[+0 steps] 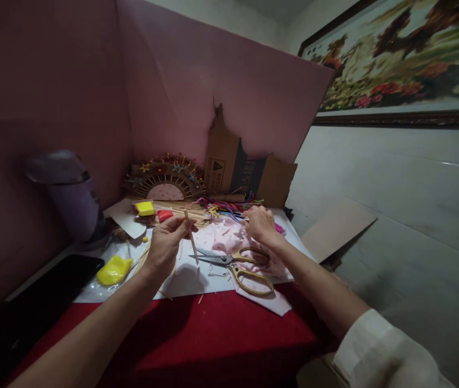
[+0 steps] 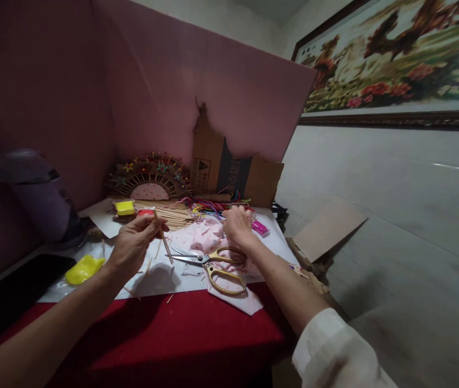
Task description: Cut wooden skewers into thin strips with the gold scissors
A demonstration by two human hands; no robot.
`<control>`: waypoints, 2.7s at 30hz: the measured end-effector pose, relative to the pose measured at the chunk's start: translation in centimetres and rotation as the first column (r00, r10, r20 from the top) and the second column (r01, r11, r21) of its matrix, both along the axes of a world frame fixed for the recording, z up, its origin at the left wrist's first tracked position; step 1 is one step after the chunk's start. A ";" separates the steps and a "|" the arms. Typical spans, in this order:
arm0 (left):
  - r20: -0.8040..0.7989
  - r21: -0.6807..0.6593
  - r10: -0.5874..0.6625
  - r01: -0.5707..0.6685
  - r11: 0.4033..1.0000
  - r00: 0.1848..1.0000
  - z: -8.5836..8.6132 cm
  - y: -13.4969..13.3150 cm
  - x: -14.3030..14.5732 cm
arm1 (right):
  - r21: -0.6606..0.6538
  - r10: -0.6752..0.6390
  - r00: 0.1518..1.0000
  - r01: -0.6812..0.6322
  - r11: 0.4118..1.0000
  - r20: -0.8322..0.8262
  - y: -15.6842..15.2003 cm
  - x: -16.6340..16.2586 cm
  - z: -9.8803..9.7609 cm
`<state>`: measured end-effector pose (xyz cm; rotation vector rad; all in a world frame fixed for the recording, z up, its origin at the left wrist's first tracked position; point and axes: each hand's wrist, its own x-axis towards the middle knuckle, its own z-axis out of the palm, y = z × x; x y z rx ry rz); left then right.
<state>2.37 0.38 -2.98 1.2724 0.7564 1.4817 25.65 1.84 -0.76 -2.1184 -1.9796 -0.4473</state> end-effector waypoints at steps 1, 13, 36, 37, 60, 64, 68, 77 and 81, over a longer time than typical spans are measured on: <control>-0.036 0.009 0.004 -0.004 1.000 0.999 0.1 0.0 0.0 | 0.026 0.024 1.000 -0.024 0.999 -0.002 -0.2 -0.5 -0.1; -0.372 0.100 0.024 0.014 0.995 0.928 -1.3 0.2 0.1 | 0.447 0.269 0.959 -0.202 0.872 -0.090 -1.2 -2.7 -3.6; -0.990 0.137 0.114 -0.346 0.928 -0.086 1.2 2.4 -4.9 | 0.386 0.280 0.949 -0.207 0.899 -0.144 -1.8 -2.4 -4.2; -0.989 0.137 0.108 -0.353 0.925 -0.099 1.3 2.3 -4.8 | 0.321 0.269 0.954 -0.215 0.922 -0.134 -1.7 -2.7 -3.7; -0.975 0.211 0.176 -0.315 0.925 -0.136 1.5 1.4 -4.5 | -0.223 0.438 0.874 -0.393 0.892 0.210 10.2 -13.6 -2.3; -0.973 0.223 0.192 -0.302 0.927 -0.129 1.4 1.4 -4.4 | -0.137 0.421 0.870 -0.398 0.907 0.258 10.1 -13.0 -1.4; -0.972 0.232 0.210 -0.289 0.929 -0.106 1.1 1.5 -4.4 | -0.023 0.364 0.882 -0.374 0.927 0.299 10.0 -12.0 0.0; -0.774 0.314 0.444 -0.334 0.889 0.451 0.8 2.1 -4.0 | 0.202 0.134 0.952 -0.194 0.960 0.276 5.5 -6.1 4.3; -0.370 0.081 0.184 -0.165 0.983 0.911 1.2 1.8 -3.0 | 0.239 0.186 0.972 -0.149 0.960 -0.141 1.7 -4.6 3.0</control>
